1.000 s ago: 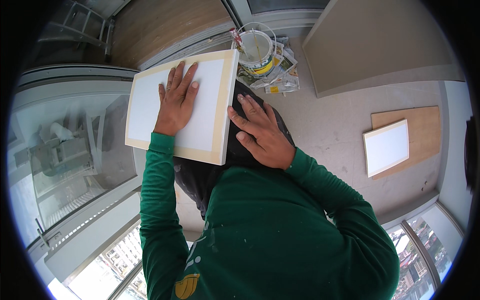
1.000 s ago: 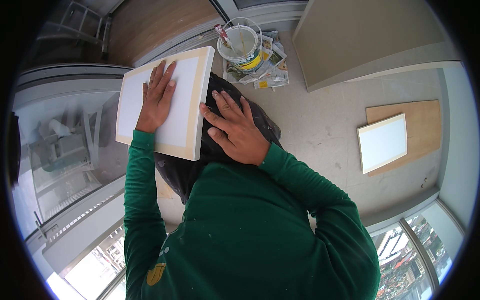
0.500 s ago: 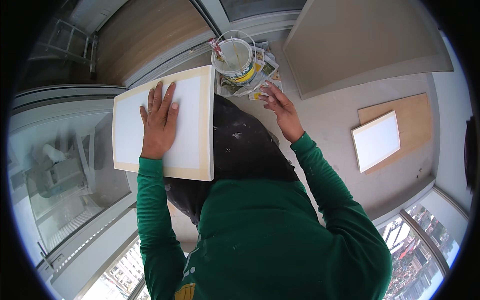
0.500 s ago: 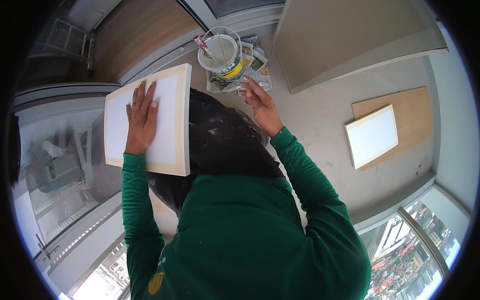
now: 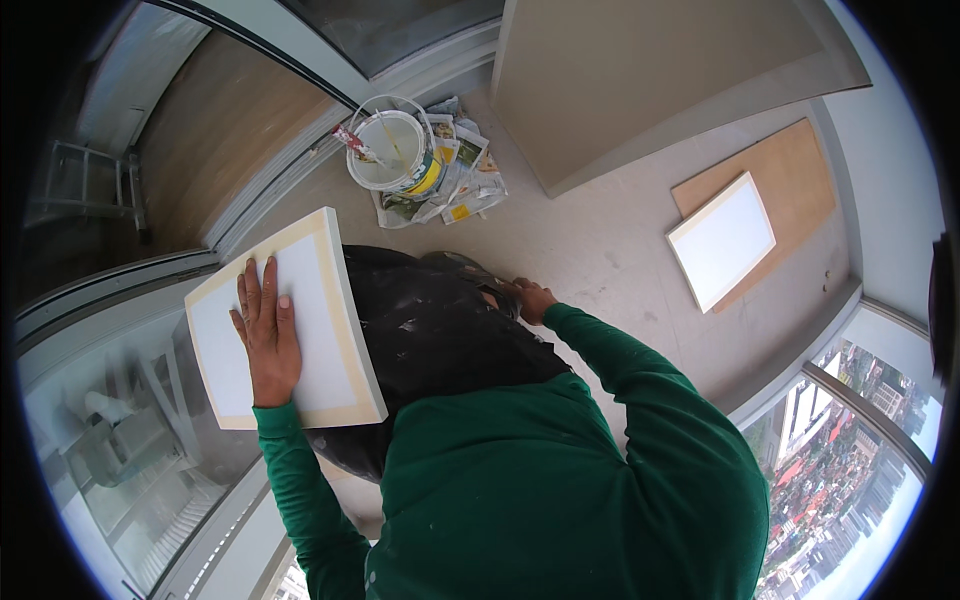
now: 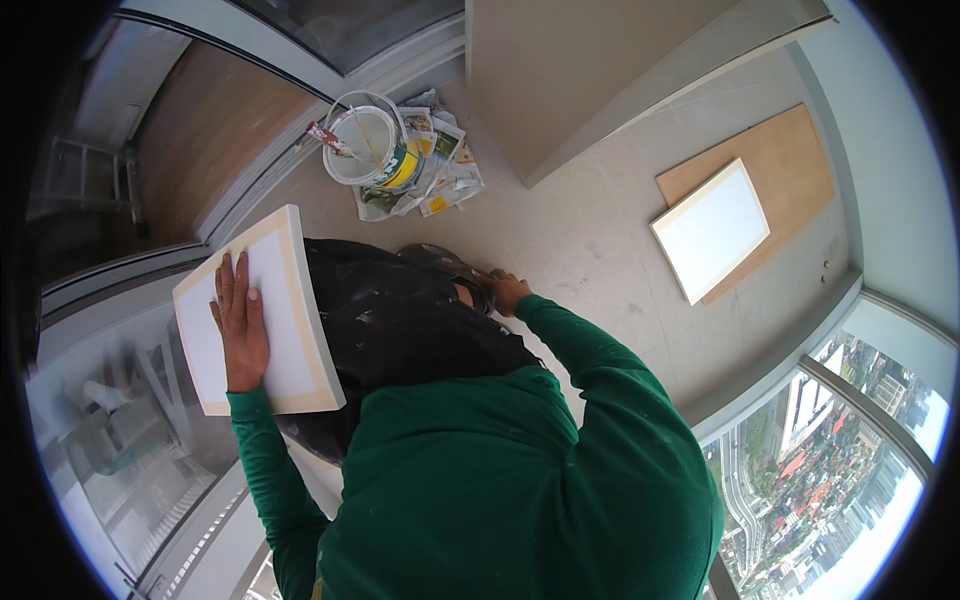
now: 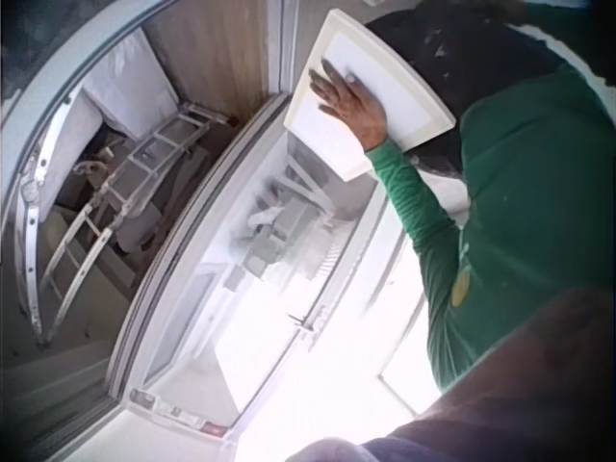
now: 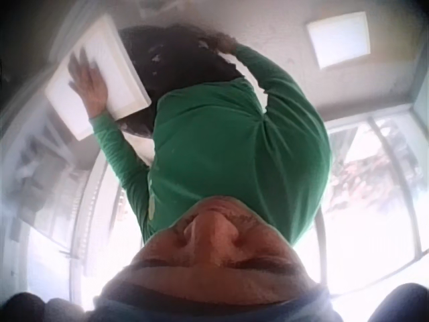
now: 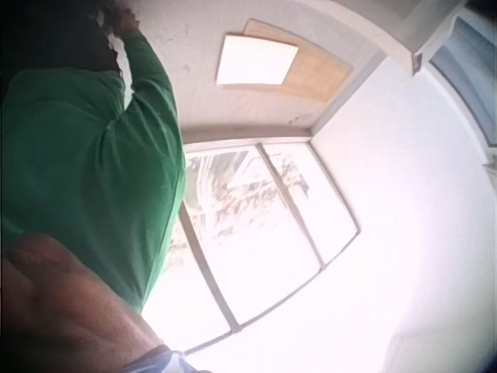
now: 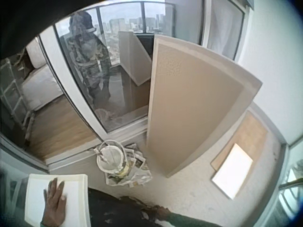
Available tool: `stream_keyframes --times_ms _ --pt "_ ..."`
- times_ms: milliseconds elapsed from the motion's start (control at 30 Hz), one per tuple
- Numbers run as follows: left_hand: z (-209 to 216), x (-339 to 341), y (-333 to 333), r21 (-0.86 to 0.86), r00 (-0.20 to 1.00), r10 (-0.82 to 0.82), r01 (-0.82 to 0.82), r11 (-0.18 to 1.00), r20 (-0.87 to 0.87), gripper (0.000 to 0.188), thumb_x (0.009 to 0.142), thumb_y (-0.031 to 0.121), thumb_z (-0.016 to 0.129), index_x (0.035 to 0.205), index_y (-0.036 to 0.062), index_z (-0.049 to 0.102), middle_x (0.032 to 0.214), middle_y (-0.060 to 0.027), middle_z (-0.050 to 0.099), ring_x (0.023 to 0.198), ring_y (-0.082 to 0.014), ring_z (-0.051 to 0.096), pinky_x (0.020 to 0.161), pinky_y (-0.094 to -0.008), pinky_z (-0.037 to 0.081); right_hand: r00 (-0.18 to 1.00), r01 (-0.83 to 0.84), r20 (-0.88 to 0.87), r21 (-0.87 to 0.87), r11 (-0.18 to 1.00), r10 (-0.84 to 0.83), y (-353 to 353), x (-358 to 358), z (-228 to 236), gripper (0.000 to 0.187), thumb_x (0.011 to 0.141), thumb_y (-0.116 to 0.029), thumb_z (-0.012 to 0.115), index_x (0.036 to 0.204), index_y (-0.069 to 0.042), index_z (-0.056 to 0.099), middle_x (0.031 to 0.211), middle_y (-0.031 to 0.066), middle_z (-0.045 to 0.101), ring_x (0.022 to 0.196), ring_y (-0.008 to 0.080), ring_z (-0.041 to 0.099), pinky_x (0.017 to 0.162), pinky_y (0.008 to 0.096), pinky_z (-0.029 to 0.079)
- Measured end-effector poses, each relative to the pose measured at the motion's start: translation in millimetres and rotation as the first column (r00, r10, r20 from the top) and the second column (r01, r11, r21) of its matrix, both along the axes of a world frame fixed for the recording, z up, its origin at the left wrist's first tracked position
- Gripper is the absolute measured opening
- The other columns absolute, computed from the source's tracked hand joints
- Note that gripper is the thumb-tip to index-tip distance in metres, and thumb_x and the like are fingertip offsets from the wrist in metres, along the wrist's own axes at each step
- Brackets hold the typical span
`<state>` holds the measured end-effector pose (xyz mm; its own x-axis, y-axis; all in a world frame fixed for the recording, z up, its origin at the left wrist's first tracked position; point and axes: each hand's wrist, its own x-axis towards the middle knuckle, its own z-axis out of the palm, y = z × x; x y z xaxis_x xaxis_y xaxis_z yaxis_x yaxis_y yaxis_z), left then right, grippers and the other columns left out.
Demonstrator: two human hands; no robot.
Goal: The person paints the edges of a white rectangular panel using a paint brush and paint from a container. They hold the panel on their lap and apply paint to the thin sides.
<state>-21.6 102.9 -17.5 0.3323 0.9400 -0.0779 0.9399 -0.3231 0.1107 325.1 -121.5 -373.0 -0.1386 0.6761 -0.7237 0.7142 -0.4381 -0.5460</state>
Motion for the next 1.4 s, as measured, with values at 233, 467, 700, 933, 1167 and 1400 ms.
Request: stream_keyframes --times_ms 233,467,700,933,1167,1400 --pt "7 9 1 -0.044 0.994 -0.015 0.020 0.999 0.107 0.057 0.115 0.049 0.034 0.168 0.0286 0.042 0.179 -0.0066 0.028 0.167 -0.0353 0.017 0.131 -0.0661 0.002 1.000 0.007 0.010 0.079 0.997 -0.008 -34 36 36 0.078 0.082 0.001 0.058 0.155 -0.026 0.057 0.171 0.0160 0.036 0.150 0.0388 0.048 0.119 0.0631 0.041" --pt "9 12 6 -0.056 0.992 -0.006 0.014 0.998 0.130 0.057 0.114 0.052 0.037 0.166 0.0308 0.045 0.178 -0.0111 0.029 0.165 -0.0392 0.020 0.130 -0.0686 0.004 0.739 0.627 -0.638 0.533 0.568 -0.217 104 -11 209 0.069 0.100 -0.003 0.062 0.164 -0.003 0.035 0.161 0.0217 0.052 0.135 0.0429 0.061 0.116 0.0473 0.048" --pt "11 13 10 -0.096 0.991 0.054 -0.043 0.994 0.121 0.058 0.114 0.056 0.035 0.167 0.0327 0.043 0.178 -0.0110 0.029 0.166 -0.0368 0.019 0.130 -0.0677 0.004 0.847 0.419 -0.523 0.766 0.488 0.094 111 -93 311 0.080 0.093 0.007 0.058 0.167 -0.001 0.029 0.160 0.0211 0.049 0.138 0.0429 0.054 0.116 0.0494 0.041" --pt "12 16 10 -0.126 0.988 0.069 -0.051 0.991 0.141 0.061 0.113 0.059 0.034 0.167 0.0324 0.042 0.178 -0.0103 0.028 0.166 -0.0356 0.018 0.130 -0.0677 0.004 0.899 0.375 -0.431 0.845 0.381 0.070 100 -105 313 0.081 0.088 0.010 0.059 0.165 -0.003 0.039 0.152 0.0216 0.052 0.134 0.0412 0.054 0.114 0.0517 0.041" --pt "12 17 11 -0.111 0.985 0.062 -0.045 0.993 0.158 0.060 0.113 0.057 0.035 0.167 0.0322 0.042 0.178 -0.0098 0.029 0.166 -0.0358 0.018 0.129 -0.0689 0.005 0.923 0.311 -0.379 0.837 0.450 0.068 93 -103 317 0.079 0.089 0.008 0.059 0.164 -0.010 0.044 0.158 0.0215 0.048 0.140 0.0403 0.051 0.120 0.0593 0.034" --pt "4 13 11 -0.079 0.987 0.065 -0.054 0.995 0.147 0.059 0.113 0.057 0.035 0.167 0.0334 0.042 0.178 -0.0091 0.029 0.166 -0.0360 0.019 0.129 -0.0703 0.005 0.934 0.266 -0.348 0.828 0.494 0.081 81 -102 318 0.078 0.089 0.006 0.060 0.164 -0.012 0.046 0.160 0.0214 0.046 0.145 0.0397 0.049 0.122 0.0667 0.029"
